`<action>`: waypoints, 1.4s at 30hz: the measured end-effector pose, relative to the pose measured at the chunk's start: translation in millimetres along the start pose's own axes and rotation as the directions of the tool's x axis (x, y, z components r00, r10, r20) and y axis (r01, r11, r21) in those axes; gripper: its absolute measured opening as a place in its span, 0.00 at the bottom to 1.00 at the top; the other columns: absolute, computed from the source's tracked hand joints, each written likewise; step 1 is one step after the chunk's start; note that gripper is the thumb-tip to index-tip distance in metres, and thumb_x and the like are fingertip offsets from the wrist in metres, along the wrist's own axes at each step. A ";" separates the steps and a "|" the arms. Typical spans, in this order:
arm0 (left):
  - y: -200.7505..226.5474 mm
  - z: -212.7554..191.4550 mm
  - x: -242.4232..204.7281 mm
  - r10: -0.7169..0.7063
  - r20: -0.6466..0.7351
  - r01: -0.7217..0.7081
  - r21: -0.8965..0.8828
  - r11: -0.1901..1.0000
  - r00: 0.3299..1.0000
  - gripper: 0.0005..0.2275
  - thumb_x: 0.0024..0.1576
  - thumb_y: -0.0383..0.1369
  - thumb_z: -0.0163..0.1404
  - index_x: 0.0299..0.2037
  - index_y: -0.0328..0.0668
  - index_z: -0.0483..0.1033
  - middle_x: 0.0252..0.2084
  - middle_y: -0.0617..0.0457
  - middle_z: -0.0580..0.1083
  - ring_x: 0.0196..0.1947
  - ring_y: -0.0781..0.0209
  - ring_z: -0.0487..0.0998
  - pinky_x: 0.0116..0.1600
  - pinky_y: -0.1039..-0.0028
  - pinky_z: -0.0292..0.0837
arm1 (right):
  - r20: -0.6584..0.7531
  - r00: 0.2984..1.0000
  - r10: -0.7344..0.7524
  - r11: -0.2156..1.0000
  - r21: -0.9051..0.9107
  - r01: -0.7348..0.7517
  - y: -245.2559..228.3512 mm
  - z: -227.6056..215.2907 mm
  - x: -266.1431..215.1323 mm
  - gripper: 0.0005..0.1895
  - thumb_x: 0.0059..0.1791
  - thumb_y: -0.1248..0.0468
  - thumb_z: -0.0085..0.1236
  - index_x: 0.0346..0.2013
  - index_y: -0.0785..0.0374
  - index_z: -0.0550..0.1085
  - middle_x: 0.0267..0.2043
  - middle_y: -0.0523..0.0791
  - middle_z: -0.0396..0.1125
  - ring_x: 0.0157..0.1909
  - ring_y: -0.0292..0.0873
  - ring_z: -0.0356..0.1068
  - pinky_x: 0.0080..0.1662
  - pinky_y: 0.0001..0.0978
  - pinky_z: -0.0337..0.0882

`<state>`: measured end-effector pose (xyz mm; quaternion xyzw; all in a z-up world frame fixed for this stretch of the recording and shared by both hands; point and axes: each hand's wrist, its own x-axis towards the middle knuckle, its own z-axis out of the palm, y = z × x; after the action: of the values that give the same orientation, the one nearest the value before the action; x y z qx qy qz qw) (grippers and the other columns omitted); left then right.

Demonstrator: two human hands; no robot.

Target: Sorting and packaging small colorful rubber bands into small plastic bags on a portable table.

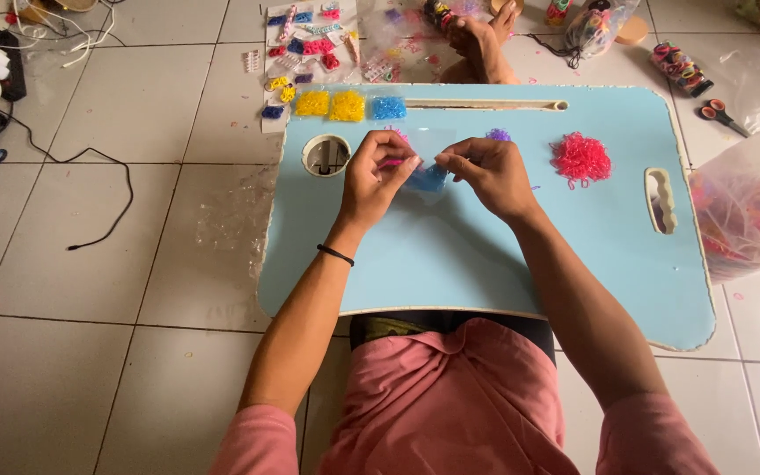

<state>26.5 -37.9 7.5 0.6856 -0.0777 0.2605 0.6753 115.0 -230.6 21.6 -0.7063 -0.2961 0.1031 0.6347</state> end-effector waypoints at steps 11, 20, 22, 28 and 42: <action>-5.4 -2.2 1.5 0.064 -0.015 -0.062 0.116 0.991 0.998 0.07 0.60 0.27 0.59 0.46 0.42 0.79 0.40 0.48 0.81 0.43 0.62 0.83 0.47 0.74 0.81 | -0.071 0.986 -0.152 0.981 -0.132 0.142 -15.7 5.1 -7.7 0.06 0.51 0.69 0.68 0.42 0.59 0.81 0.38 0.45 0.76 0.38 0.38 0.74 0.43 0.27 0.73; -9.0 -5.8 7.5 0.338 0.035 -0.320 0.433 0.843 0.940 0.03 0.58 0.29 0.61 0.39 0.48 0.81 0.40 0.56 0.76 0.44 0.60 0.80 0.51 0.70 0.76 | -0.054 0.916 -0.397 0.839 -0.428 0.338 -14.7 7.8 -7.5 0.06 0.52 0.72 0.66 0.43 0.62 0.82 0.45 0.49 0.70 0.47 0.48 0.70 0.47 0.37 0.74; -3.1 -5.1 5.7 0.355 0.038 -0.336 0.429 0.839 0.934 0.03 0.59 0.30 0.61 0.39 0.48 0.80 0.42 0.56 0.73 0.46 0.58 0.78 0.54 0.66 0.74 | -0.049 0.896 -0.441 0.814 -0.444 0.375 -20.1 8.2 -9.6 0.05 0.51 0.73 0.66 0.41 0.64 0.82 0.48 0.50 0.67 0.51 0.52 0.69 0.49 0.39 0.75; 5.9 -4.1 3.3 0.299 0.073 -0.302 0.410 0.861 0.952 0.04 0.61 0.34 0.59 0.38 0.48 0.77 0.49 0.53 0.73 0.53 0.50 0.75 0.61 0.58 0.67 | -0.011 0.980 -0.199 0.954 -0.233 0.191 -10.8 2.4 -7.7 0.06 0.51 0.69 0.66 0.43 0.59 0.82 0.39 0.47 0.73 0.44 0.46 0.72 0.50 0.38 0.73; -2.4 -6.6 0.3 0.141 0.189 -0.195 0.312 0.930 0.972 0.03 0.63 0.32 0.54 0.40 0.44 0.79 0.33 0.51 0.77 0.38 0.59 0.80 0.47 0.69 0.76 | 0.105 0.994 0.025 0.973 -0.232 0.000 -15.0 -0.4 -8.6 0.06 0.52 0.65 0.63 0.43 0.62 0.81 0.38 0.50 0.74 0.40 0.46 0.72 0.47 0.44 0.72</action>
<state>26.2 -31.3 5.2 0.7982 -0.1467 0.2696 0.5183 104.0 -235.4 34.1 -0.7707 -0.3355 0.1097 0.5305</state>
